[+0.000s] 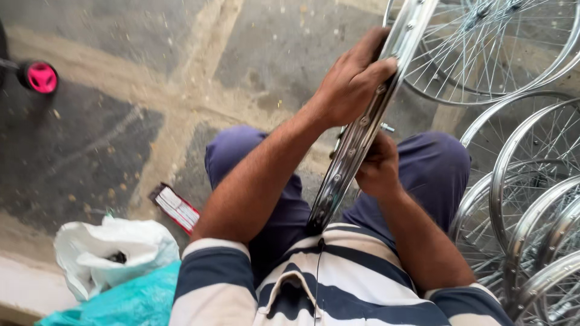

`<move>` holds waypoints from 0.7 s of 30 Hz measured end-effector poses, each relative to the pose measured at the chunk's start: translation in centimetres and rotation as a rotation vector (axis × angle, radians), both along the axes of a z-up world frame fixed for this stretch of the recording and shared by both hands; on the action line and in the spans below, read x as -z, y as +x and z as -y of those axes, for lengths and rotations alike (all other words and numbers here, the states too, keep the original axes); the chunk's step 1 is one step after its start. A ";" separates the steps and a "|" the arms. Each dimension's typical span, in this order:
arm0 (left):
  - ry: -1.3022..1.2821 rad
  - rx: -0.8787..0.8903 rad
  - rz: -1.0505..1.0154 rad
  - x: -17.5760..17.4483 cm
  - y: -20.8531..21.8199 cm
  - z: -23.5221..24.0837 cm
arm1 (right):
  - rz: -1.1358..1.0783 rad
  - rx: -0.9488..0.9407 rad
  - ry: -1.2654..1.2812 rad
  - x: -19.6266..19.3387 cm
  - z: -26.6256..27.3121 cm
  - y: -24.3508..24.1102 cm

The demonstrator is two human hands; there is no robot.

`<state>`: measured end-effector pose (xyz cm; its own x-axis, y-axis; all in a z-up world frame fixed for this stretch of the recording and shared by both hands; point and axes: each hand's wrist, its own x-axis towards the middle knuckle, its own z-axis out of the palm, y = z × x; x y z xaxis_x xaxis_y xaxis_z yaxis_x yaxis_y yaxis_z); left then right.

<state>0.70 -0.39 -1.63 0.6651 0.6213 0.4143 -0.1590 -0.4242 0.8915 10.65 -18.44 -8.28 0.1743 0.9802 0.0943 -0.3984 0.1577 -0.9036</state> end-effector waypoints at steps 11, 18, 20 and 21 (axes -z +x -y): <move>-0.162 -0.008 -0.112 -0.5 -0.1 -0.3 | 0.254 0.089 0.023 -3.0 0.7 -0.6; -0.068 -0.058 -0.051 0.1 0.0 0.3 | -0.115 -0.360 -0.007 -1.4 -1.2 2.5; -0.125 -0.036 -0.068 0.2 0.0 0.0 | -0.279 -0.155 0.056 0.8 -0.9 0.8; -0.151 -0.023 -0.083 0.4 0.1 0.0 | -0.360 -0.053 0.082 1.0 -0.9 1.1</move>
